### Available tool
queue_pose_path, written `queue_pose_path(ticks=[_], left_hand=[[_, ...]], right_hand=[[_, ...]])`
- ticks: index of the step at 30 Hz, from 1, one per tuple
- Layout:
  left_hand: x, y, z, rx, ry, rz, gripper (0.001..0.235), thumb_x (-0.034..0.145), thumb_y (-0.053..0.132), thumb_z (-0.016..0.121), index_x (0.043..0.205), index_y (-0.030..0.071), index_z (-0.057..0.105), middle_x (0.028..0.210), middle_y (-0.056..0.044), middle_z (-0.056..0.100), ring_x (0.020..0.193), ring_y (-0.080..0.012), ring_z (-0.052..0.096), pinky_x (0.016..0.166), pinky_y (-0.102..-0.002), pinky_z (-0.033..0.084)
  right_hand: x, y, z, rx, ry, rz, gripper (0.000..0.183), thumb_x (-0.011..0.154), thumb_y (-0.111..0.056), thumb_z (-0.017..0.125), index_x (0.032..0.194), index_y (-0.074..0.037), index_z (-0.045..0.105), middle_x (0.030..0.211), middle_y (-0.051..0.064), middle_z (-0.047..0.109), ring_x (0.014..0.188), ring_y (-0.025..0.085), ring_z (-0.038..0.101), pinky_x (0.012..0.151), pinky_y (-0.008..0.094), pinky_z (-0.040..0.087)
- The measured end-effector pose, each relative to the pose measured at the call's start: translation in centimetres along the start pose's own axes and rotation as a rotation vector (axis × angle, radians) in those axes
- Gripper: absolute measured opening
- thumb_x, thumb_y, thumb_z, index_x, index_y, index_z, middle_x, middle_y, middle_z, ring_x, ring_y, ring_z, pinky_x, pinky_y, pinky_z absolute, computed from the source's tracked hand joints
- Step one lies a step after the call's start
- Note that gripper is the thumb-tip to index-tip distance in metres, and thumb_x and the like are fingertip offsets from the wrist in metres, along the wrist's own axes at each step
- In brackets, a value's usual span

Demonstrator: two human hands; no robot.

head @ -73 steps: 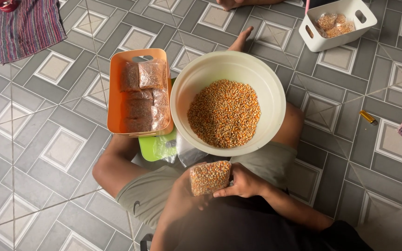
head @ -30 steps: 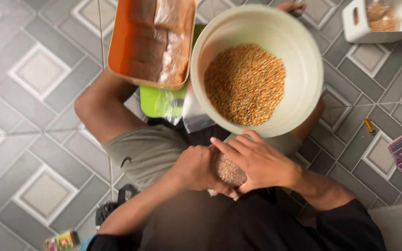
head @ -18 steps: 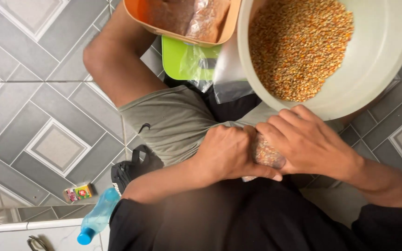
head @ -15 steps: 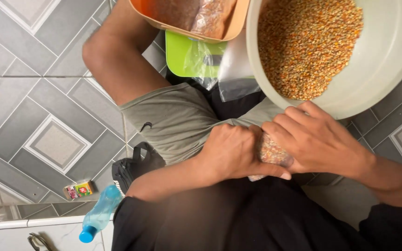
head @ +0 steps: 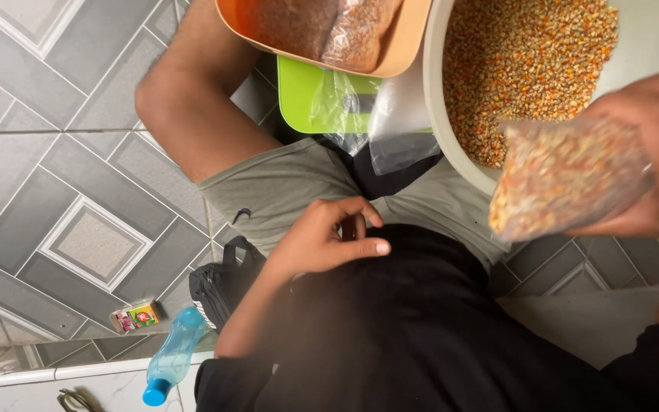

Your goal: Scooping corn kernels from a large white bowl into small clear plastic bags and organizing them into an orange container.

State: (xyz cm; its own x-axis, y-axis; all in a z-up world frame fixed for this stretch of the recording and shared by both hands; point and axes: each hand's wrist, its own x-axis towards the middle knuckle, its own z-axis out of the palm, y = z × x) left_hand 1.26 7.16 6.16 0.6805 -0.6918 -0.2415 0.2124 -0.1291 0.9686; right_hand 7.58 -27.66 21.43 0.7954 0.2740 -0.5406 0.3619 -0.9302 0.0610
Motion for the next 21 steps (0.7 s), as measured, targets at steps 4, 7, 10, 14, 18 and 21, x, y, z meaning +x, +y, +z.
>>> queue_pose_path(ticks=[4,7,10,14,18,21], left_hand=[[1.6,-0.3,0.7,-0.015,-0.087,0.050,0.038,0.085,0.045,0.076,0.102,0.011,0.069,0.069,0.006,0.072,0.061,-0.0049,0.062,0.062,-0.023,0.051],[2.7,0.1,1.1,0.012,-0.191,0.145,0.040,0.084,0.044,0.077,0.106,0.012,0.068,0.072,0.006,0.072,0.061,-0.0070,0.064,0.064,-0.023,0.053],[2.9,-0.7,2.5,-0.144,-0.299,0.251,0.039,0.085,0.036,0.080,0.111,0.010,0.068,0.078,0.004,0.070,0.064,-0.0067,0.063,0.066,-0.022,0.053],[3.6,-2.4,4.7,-0.560,-0.473,0.314,0.039,0.089,0.026,0.082,0.116,0.003,0.066,0.082,-0.005,0.071,0.073,-0.0077,0.066,0.064,-0.019,0.046],[4.1,-3.8,7.3,-0.502,-0.361,0.338,0.034,0.090,0.032,0.080,0.107,0.006,0.068,0.077,-0.001,0.063,0.069,-0.0059,0.056,0.064,-0.021,0.043],[5.1,-3.3,9.0,-0.537,-0.118,0.487,0.042,0.086,0.027,0.084,0.104,-0.009,0.070,0.070,-0.012,0.070,0.061,-0.0169,0.065,0.059,-0.028,0.049]], right_hand=[[-2.3,3.2,2.8,0.289,0.418,-0.197,0.112,0.040,-0.065,0.097,0.122,0.004,0.063,0.115,0.017,0.062,0.111,0.033,0.057,0.104,0.045,0.043],[-3.4,3.1,3.4,0.383,0.528,-0.284,0.115,0.044,-0.060,0.098,0.129,0.008,0.061,0.123,0.024,0.058,0.111,0.036,0.055,0.104,0.046,0.041],[-4.1,-2.8,2.9,0.520,0.759,-0.298,0.052,0.077,-0.029,0.075,0.107,0.012,0.060,0.104,0.027,0.059,0.095,0.039,0.056,0.093,0.049,0.042],[-5.1,-5.4,8.7,1.236,0.776,-0.350,0.049,0.113,-0.037,0.033,0.087,-0.007,0.063,0.078,0.007,0.062,0.075,0.023,0.056,0.080,0.040,0.046],[-5.6,-9.0,10.2,1.357,0.890,-0.310,0.035,0.097,-0.038,0.058,0.091,-0.004,0.059,0.081,0.009,0.059,0.076,0.023,0.054,0.079,0.039,0.043],[-4.9,-6.4,12.4,1.067,0.965,-0.364,0.055,0.084,-0.058,0.060,0.095,-0.004,0.059,0.084,0.009,0.061,0.076,0.025,0.057,0.077,0.040,0.044]])
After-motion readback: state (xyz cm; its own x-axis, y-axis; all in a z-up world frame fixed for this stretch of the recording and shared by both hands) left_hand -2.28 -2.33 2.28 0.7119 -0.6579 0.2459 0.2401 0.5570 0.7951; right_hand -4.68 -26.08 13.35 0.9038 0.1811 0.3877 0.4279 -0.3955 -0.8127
